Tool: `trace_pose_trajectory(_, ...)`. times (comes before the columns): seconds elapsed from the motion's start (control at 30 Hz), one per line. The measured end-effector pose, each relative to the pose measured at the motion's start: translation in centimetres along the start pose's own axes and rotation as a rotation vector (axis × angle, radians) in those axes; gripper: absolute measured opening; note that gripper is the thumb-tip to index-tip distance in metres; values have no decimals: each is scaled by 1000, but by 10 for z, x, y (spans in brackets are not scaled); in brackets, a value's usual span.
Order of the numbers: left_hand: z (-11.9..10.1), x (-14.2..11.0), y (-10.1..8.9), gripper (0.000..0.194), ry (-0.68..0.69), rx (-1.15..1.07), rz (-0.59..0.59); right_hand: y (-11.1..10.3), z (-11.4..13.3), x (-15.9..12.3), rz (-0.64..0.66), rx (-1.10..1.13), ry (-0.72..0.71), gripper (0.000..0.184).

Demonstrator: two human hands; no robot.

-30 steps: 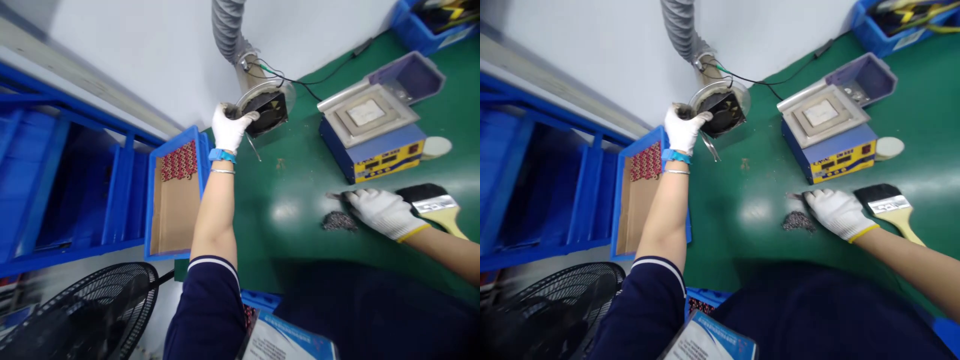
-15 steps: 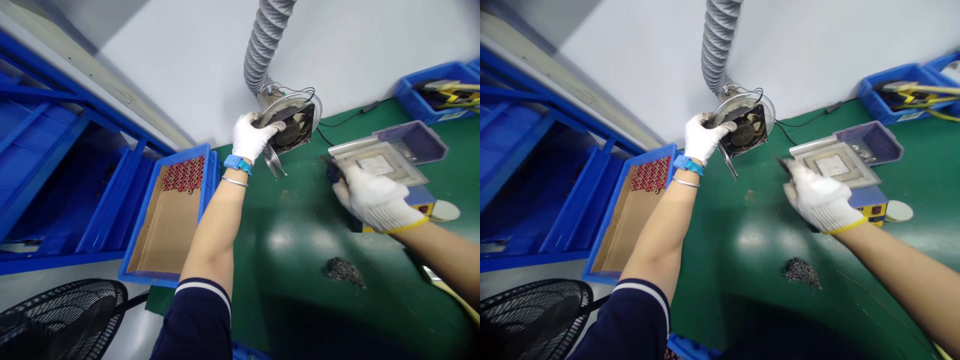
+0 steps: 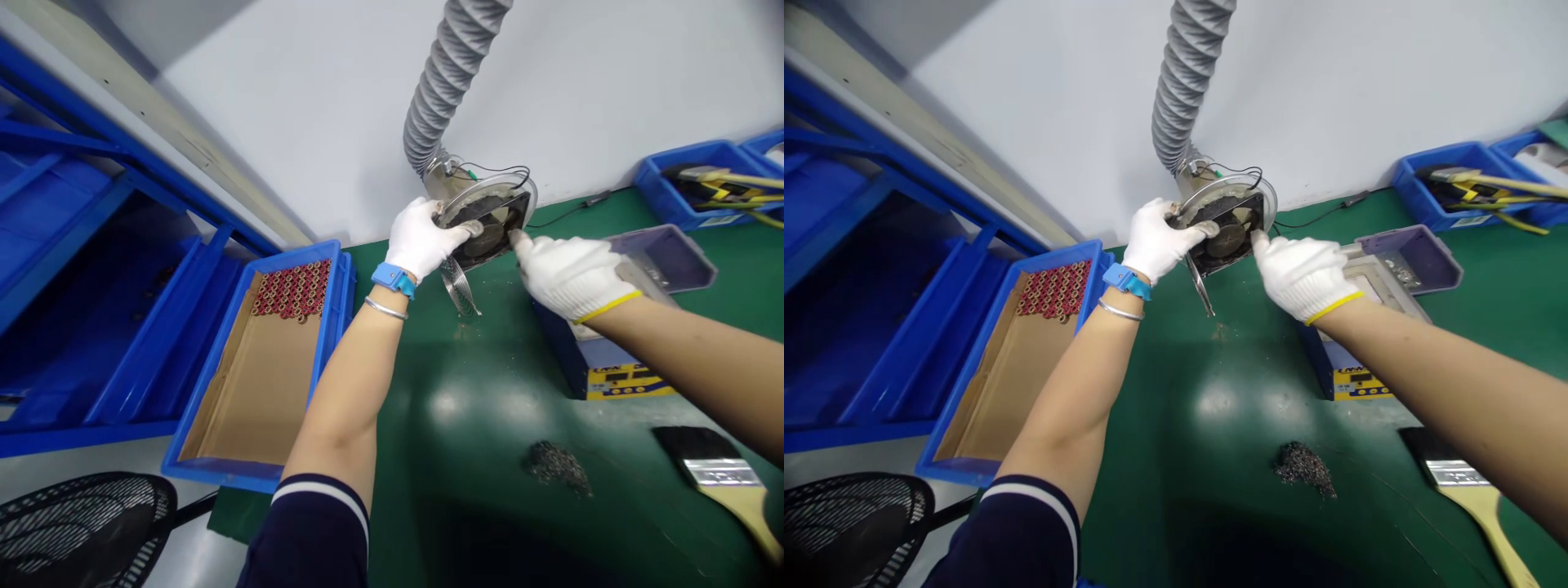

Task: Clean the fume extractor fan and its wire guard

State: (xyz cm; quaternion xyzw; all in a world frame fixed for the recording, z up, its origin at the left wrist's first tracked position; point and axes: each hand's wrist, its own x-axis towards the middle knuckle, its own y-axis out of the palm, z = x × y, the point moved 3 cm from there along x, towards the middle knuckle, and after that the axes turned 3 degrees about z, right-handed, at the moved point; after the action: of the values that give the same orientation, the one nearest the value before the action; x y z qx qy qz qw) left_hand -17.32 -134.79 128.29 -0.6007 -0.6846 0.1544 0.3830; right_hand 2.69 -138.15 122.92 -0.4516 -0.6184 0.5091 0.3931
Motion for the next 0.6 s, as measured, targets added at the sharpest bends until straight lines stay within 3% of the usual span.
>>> trace_pose_trajectory(0.13, 9, -3, 0, 40, 14, 50, -63, 8, 15, -3, 120, 100, 3, 57)
trace_pose_trajectory(0.33, 19, -1, -7, 43, -22, -100, -107, 7, 7, 9, -43, 179, 68, 60)
trace_pose_trajectory(0.6, 20, -2, -17, 40, -38, -173, -143, 5, 26, 16, -23, 554, 138, 57)
